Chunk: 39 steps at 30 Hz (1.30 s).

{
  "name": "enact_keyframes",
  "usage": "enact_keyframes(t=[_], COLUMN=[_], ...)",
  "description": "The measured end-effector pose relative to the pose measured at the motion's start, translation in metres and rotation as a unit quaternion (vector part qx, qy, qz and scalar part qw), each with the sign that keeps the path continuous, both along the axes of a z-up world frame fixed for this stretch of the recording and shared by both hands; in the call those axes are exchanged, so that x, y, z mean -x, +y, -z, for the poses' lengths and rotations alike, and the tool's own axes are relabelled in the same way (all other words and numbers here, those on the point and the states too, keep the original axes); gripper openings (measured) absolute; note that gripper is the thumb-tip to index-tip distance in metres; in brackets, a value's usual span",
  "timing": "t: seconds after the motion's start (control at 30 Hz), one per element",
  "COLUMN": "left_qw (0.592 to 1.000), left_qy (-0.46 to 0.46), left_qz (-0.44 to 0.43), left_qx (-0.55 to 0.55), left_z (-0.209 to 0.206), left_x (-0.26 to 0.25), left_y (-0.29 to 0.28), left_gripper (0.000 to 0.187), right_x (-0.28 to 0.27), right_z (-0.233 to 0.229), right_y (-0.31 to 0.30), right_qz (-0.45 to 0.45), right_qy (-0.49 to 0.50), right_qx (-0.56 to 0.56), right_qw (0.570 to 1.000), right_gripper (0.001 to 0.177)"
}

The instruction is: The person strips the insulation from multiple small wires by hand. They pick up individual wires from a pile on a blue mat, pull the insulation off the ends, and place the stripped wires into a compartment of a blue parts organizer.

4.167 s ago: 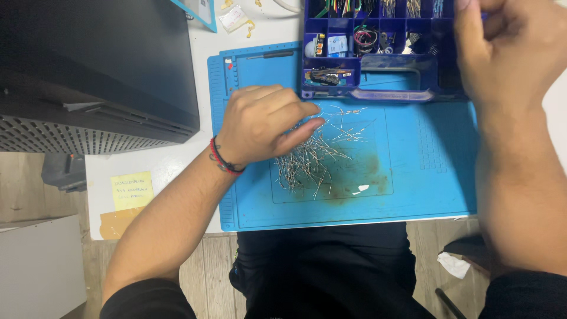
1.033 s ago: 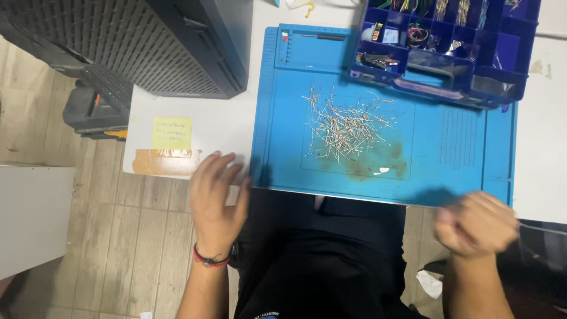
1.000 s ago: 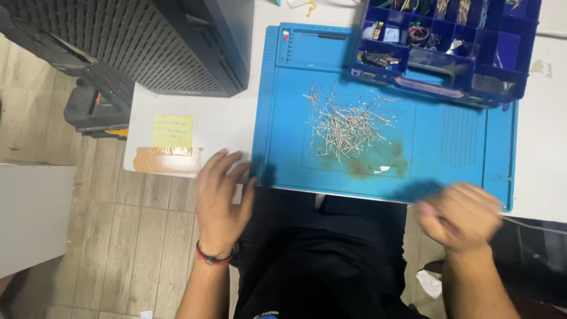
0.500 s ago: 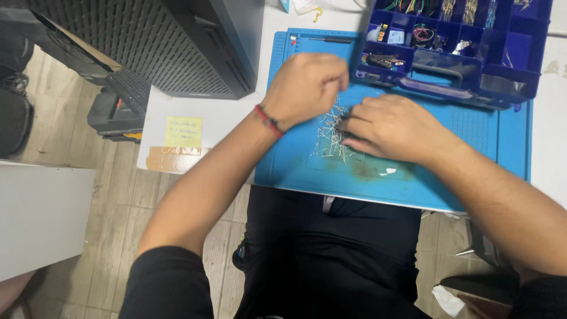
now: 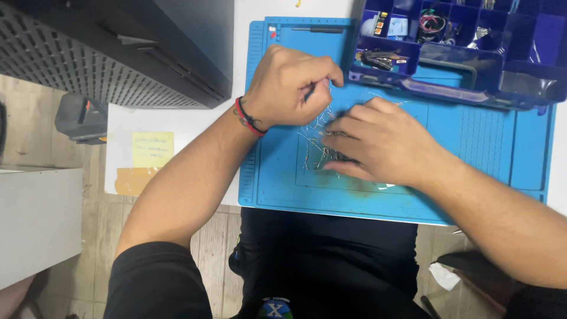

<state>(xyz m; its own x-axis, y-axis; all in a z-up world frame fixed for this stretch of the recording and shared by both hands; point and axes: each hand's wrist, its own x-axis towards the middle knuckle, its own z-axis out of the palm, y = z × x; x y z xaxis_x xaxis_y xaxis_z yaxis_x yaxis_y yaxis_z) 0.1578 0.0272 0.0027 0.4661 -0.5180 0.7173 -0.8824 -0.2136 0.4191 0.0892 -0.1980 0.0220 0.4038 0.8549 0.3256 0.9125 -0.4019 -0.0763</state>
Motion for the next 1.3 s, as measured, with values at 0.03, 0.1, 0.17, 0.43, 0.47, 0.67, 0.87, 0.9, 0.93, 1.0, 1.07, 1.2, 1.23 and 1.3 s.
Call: enact_keyframes(t=[0.03,0.1,0.17,0.43,0.47,0.67,0.87,0.9,0.93,1.0,1.07,1.2,1.23,1.3], left_qw=[1.0,1.0,1.0,0.999,0.999,0.999,0.998,0.997,0.997,0.997,0.996,0.996,0.995,0.995], left_qy=[-0.007,-0.007,-0.004,-0.006,-0.005,-0.021,-0.031,-0.035,-0.038,-0.039,-0.052,-0.033,-0.039,-0.045], left_qz=[-0.014,-0.009,-0.003,-0.021,-0.019,-0.012,-0.027,-0.031,-0.035,-0.027,-0.026,-0.042,-0.05,-0.041], left_qx=[-0.007,-0.01,-0.012,-0.035,-0.034,-0.045,-0.056,-0.06,-0.065,-0.066,-0.068,-0.074,-0.083,-0.078], left_z=[0.0,0.002,0.005,0.005,0.005,0.005,0.003,0.003,0.003,0.001,-0.004,0.002,0.0,-0.003], left_x=[0.0,-0.005,-0.008,-0.012,-0.012,-0.012,-0.011,-0.011,-0.012,-0.009,-0.014,-0.009,-0.011,-0.011], left_y=[0.001,0.004,0.007,0.01,0.01,0.011,0.012,0.012,0.012,0.012,0.012,0.012,0.012,0.011], left_gripper=[0.021,0.022,0.022,0.019,0.019,0.019,0.018,0.018,0.018,0.017,0.016,0.018,0.018,0.018], right_x=[-0.002,-0.004,-0.003,0.002,0.001,-0.001,0.0,0.0,0.001,0.003,-0.002,0.005,0.005,0.006], right_z=[0.0,0.0,0.001,0.009,0.009,0.011,0.01,0.01,0.009,0.006,0.002,0.003,0.0,0.001], right_y=[-0.001,-0.005,-0.006,0.003,0.003,0.003,0.003,0.003,0.003,0.007,0.008,0.01,0.011,0.016], right_qz=[-0.005,0.009,0.024,0.111,0.113,0.114,0.105,0.106,0.107,0.104,0.095,0.103,0.102,0.111], right_qy=[-0.013,-0.024,-0.032,0.059,0.059,0.059,-0.007,-0.007,-0.008,-0.005,-0.014,-0.07,-0.098,-0.145], right_qx=[-0.016,-0.028,-0.041,0.025,0.025,0.037,0.015,0.002,-0.012,-0.003,0.004,0.035,0.05,0.083], right_qw=[1.0,0.999,0.998,0.992,0.992,0.991,0.994,0.994,0.994,0.995,0.995,0.992,0.989,0.98], right_gripper=[0.032,0.029,0.029,0.032,0.032,0.039,0.009,0.017,0.024,0.013,0.01,0.002,0.006,0.01])
